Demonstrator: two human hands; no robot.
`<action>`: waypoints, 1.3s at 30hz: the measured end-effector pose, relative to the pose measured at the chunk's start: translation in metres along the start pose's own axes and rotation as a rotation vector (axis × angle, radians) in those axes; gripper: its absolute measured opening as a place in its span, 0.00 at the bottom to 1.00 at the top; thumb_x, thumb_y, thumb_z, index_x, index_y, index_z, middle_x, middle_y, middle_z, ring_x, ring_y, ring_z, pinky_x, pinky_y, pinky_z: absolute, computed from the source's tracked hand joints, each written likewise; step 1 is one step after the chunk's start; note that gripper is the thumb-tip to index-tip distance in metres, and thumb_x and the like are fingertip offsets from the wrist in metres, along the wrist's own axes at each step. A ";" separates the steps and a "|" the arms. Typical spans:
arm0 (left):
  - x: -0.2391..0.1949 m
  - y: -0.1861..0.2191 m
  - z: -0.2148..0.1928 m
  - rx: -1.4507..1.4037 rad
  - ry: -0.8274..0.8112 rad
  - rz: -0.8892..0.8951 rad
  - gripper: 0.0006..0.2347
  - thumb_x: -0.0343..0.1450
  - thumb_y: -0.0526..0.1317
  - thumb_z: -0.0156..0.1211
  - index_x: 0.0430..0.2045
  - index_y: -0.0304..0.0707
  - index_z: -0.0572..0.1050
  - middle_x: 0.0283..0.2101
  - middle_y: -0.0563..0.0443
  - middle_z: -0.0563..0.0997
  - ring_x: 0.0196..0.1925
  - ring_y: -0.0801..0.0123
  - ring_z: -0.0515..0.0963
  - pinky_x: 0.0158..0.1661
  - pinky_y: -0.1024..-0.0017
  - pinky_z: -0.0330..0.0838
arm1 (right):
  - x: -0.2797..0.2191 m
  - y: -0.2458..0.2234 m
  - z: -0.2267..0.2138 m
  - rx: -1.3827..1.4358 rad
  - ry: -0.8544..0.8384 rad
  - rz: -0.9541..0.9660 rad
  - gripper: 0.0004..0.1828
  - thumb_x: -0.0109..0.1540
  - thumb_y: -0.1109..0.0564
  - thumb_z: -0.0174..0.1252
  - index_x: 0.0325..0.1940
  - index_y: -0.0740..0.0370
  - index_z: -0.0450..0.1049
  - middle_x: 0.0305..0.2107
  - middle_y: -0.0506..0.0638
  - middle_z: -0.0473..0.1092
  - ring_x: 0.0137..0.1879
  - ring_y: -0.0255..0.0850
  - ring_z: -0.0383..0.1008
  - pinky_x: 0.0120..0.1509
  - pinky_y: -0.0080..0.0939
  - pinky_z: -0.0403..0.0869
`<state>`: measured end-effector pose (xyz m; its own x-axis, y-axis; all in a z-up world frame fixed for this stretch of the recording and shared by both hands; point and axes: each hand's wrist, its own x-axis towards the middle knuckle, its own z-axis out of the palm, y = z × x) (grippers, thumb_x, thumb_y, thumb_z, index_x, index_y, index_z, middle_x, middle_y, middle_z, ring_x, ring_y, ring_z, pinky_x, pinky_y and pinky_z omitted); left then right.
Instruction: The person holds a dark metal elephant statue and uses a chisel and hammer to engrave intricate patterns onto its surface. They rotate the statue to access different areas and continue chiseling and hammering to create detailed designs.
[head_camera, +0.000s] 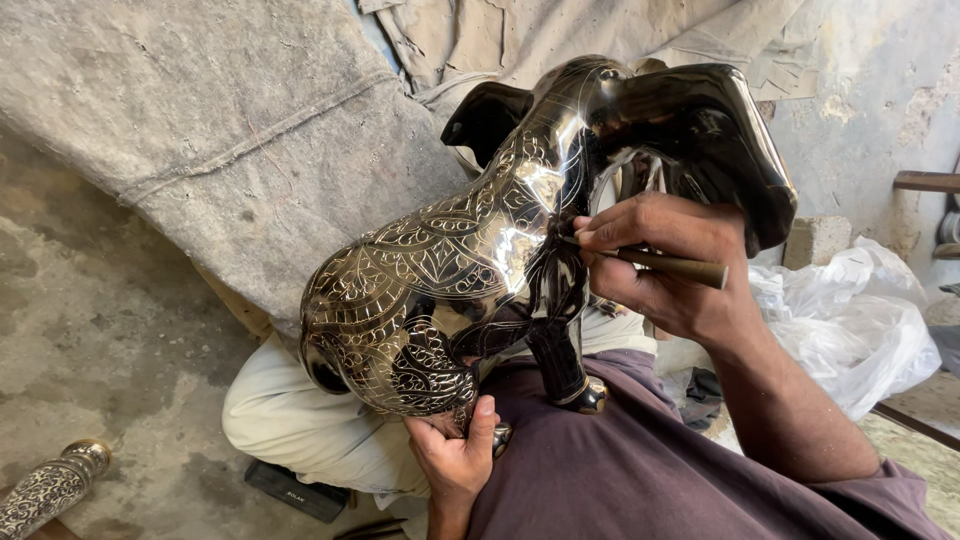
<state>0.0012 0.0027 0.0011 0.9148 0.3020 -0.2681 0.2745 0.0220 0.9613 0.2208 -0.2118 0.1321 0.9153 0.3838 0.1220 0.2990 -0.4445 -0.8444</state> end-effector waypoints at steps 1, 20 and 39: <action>0.000 0.000 0.000 0.005 -0.004 -0.004 0.24 0.70 0.40 0.67 0.48 0.19 0.60 0.32 0.45 0.81 0.24 0.69 0.86 0.25 0.75 0.84 | 0.000 0.001 0.000 -0.007 -0.004 -0.004 0.06 0.61 0.65 0.66 0.41 0.68 0.77 0.38 0.56 0.78 0.49 0.43 0.84 0.54 0.38 0.83; 0.001 -0.001 0.000 0.006 -0.020 -0.018 0.24 0.70 0.41 0.67 0.47 0.20 0.60 0.29 0.45 0.81 0.23 0.69 0.85 0.25 0.74 0.84 | -0.025 0.017 0.008 -0.067 0.094 -0.018 0.06 0.59 0.65 0.65 0.39 0.66 0.76 0.37 0.56 0.78 0.50 0.45 0.83 0.60 0.45 0.82; -0.003 0.002 0.002 0.040 0.024 -0.045 0.24 0.69 0.38 0.67 0.49 0.21 0.59 0.30 0.43 0.81 0.24 0.67 0.85 0.27 0.72 0.82 | -0.026 0.015 0.037 0.252 0.399 0.073 0.08 0.70 0.68 0.59 0.53 0.71 0.72 0.45 0.58 0.75 0.46 0.37 0.77 0.50 0.30 0.76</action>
<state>-0.0002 -0.0002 0.0036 0.8940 0.3244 -0.3090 0.3272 -0.0016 0.9449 0.1920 -0.1988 0.0967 0.9784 -0.0042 0.2067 0.2002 -0.2297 -0.9524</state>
